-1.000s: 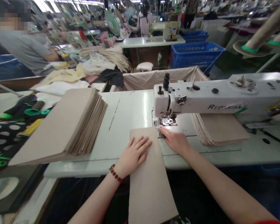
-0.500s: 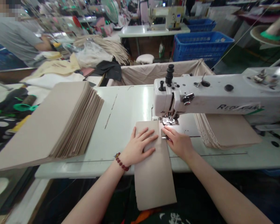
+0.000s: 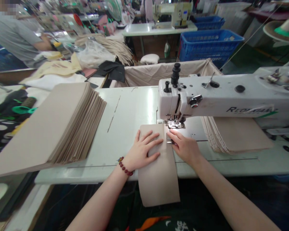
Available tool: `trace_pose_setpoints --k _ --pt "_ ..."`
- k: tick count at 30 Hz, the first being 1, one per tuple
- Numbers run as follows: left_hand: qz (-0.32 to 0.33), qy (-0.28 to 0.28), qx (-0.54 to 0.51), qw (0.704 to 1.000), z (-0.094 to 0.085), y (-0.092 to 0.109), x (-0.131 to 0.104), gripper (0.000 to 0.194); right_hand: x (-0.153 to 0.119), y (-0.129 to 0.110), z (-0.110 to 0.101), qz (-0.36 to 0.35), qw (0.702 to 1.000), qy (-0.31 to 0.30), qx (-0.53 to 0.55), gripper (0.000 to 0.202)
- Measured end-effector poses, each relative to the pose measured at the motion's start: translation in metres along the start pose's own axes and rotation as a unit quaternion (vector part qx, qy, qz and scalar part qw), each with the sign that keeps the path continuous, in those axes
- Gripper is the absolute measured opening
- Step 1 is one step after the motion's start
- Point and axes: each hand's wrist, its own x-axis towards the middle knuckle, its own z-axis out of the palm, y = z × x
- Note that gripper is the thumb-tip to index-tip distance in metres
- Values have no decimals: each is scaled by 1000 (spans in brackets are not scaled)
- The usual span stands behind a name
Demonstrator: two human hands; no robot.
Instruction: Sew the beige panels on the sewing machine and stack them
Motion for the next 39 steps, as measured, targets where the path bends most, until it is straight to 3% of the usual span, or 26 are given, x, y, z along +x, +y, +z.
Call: trace_pose_setpoints --k 23,39 --pt "-39 44 -27 998 8 -5 0 47 0 -2 -1 10 1000 2 -19 53" --pt "-30 41 -30 998 6 -4 0 50 0 -2 -3 12 1000 -2 -15 52"
